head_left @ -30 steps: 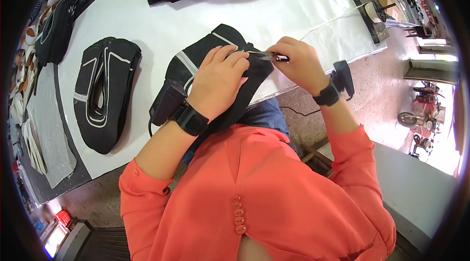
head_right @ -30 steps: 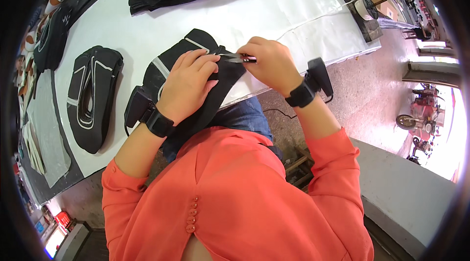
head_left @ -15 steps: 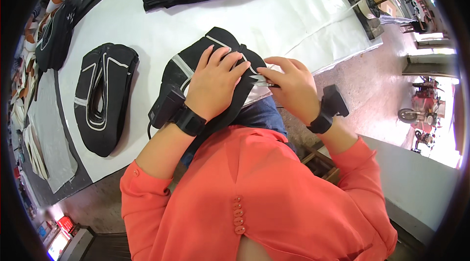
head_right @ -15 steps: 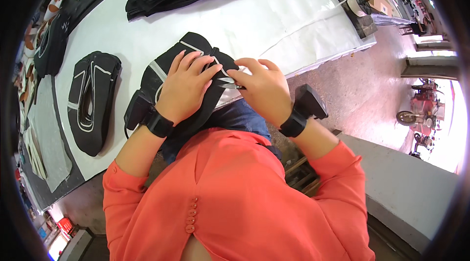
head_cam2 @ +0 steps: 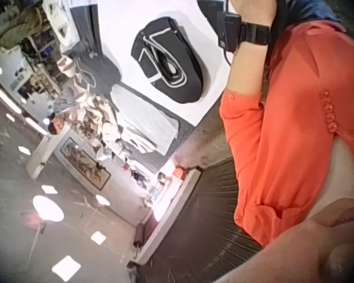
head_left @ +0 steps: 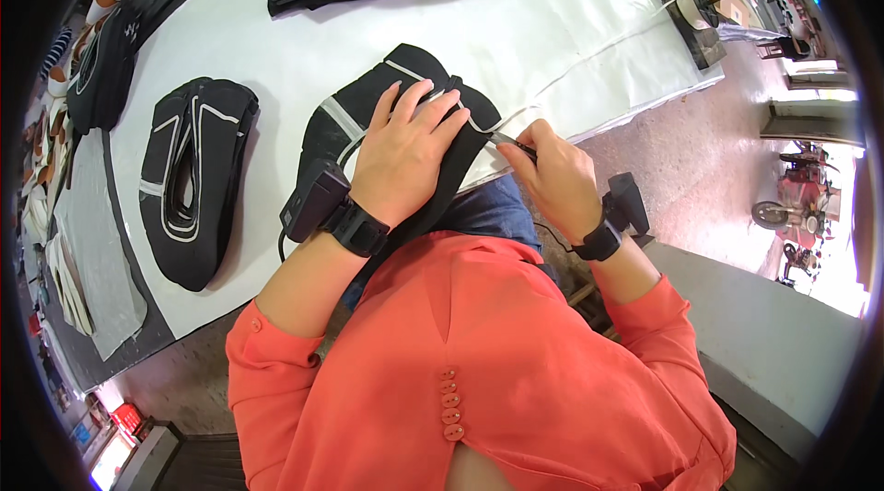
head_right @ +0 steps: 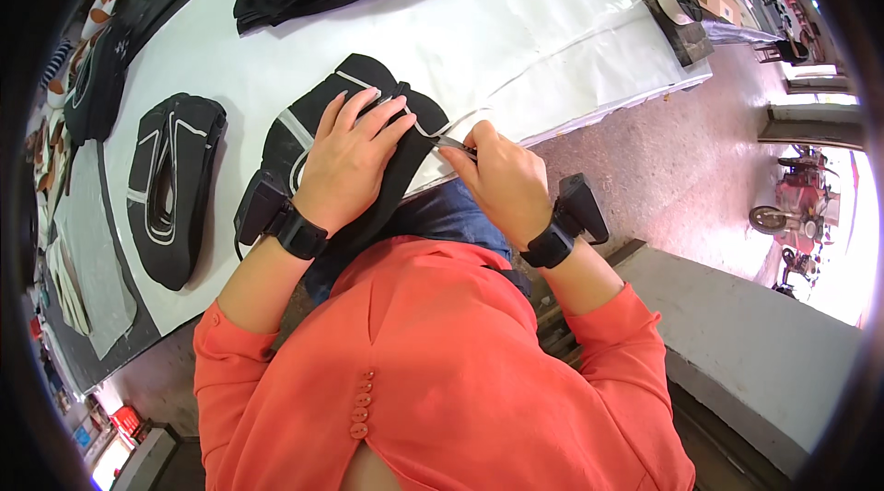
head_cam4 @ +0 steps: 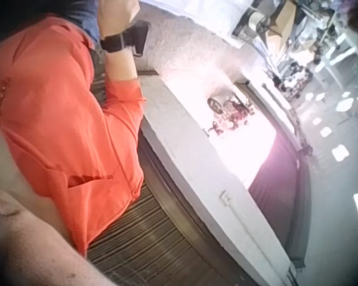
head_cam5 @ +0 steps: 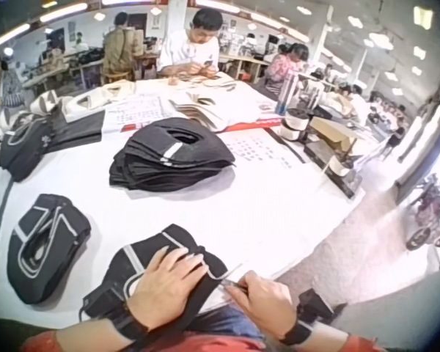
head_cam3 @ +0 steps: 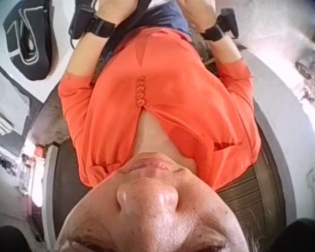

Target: Using small snips to trim excess material from the edges of shoe upper components.

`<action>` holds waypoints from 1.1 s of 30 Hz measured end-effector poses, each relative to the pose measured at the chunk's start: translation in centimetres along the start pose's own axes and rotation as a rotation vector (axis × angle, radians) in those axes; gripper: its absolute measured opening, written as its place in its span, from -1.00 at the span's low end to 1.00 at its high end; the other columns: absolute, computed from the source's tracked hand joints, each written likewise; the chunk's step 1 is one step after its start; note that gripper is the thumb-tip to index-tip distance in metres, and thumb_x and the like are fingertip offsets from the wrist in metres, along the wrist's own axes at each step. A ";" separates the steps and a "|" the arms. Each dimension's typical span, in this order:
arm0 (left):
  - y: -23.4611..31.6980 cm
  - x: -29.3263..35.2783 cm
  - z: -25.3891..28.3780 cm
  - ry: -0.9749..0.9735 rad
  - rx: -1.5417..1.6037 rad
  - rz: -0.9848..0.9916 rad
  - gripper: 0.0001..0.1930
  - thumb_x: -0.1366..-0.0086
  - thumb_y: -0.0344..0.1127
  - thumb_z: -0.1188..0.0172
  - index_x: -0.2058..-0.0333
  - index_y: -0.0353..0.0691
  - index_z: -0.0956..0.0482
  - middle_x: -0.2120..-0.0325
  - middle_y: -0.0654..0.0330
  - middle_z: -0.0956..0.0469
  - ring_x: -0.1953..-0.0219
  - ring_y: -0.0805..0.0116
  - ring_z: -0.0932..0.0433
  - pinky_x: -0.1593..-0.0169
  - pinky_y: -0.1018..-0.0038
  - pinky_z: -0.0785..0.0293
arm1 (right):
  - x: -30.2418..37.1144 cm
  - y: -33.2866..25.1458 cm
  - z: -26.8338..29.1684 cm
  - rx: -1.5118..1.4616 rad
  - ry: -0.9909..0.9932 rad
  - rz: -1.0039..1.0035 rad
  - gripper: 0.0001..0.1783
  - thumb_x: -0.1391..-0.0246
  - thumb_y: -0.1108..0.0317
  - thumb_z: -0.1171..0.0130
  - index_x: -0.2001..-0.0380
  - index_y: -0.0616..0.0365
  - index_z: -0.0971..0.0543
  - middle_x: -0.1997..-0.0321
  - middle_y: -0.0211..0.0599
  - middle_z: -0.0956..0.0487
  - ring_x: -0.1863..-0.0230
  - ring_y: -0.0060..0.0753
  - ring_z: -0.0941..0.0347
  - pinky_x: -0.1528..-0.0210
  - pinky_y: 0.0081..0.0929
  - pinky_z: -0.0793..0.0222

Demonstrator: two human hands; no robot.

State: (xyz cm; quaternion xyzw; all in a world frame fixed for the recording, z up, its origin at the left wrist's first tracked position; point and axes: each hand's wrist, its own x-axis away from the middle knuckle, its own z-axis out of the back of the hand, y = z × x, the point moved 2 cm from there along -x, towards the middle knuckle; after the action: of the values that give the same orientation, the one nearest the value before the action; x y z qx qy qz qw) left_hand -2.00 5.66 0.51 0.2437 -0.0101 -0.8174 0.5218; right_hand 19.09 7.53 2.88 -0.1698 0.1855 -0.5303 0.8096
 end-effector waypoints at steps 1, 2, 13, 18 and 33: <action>-0.1 0.0 0.0 -0.001 -0.002 0.001 -0.63 -0.28 -0.44 -0.09 -0.05 -0.11 -0.65 -0.17 0.24 -0.52 -0.28 0.09 -0.38 -0.40 0.04 -0.21 | -0.1 0.0 -0.3 0.004 0.022 0.012 -0.60 -0.24 0.02 -0.29 0.37 0.15 -0.49 0.52 -0.17 -0.60 0.48 -0.01 -0.57 0.45 -0.17 -0.43; -0.1 0.0 0.0 -0.020 0.002 0.001 -0.64 -0.30 -0.43 -0.16 -0.07 -0.10 -0.63 -0.17 0.25 -0.51 -0.28 0.08 -0.38 -0.38 0.03 -0.22 | -0.2 -0.1 -0.5 0.007 0.045 0.025 -0.61 -0.24 0.03 -0.28 0.37 0.14 -0.49 0.53 -0.17 -0.60 0.49 -0.01 -0.57 0.45 -0.18 -0.43; 0.8 -0.1 1.2 -0.132 -0.010 -0.012 -0.56 -0.22 0.07 -0.33 -0.07 0.19 -0.66 -0.20 0.23 -0.48 -0.36 0.04 -0.30 -0.44 -0.15 -0.05 | -0.4 0.6 -0.3 -0.261 0.176 -0.078 -0.73 -0.28 0.20 -0.28 0.30 0.18 -0.50 0.52 -0.13 -0.60 0.49 -0.04 -0.57 0.43 -0.24 -0.43; 1.3 0.7 1.7 -0.226 0.064 0.046 -0.42 -0.18 -0.01 -0.41 -0.20 0.27 -0.54 -0.39 0.10 -0.25 -0.43 -0.11 -0.15 -0.41 -0.32 0.09 | -1.0 -0.2 0.2 -0.367 0.151 -0.110 -0.75 -0.30 0.23 -0.26 0.25 0.21 -0.53 0.50 -0.10 -0.60 0.48 -0.11 -0.56 0.40 -0.29 -0.42; -4.1 14.3 12.5 0.082 1.106 1.222 -0.50 -0.53 -0.14 -0.10 -0.32 -0.25 -0.36 -0.22 0.16 -0.44 -0.23 0.29 -0.48 -0.22 0.32 -0.44 | -3.0 -4.5 -2.6 -0.288 -0.465 0.253 -0.73 -0.03 0.18 -0.42 0.29 0.08 -0.61 0.43 -0.19 -0.66 0.39 -0.07 -0.61 0.33 -0.22 -0.44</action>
State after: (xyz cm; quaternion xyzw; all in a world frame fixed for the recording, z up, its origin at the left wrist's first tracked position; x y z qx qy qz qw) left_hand -15.41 -7.66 4.86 0.4465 -0.5230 -0.2570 0.6790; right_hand 13.18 8.37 3.08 -0.3752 0.0881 -0.3404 0.8577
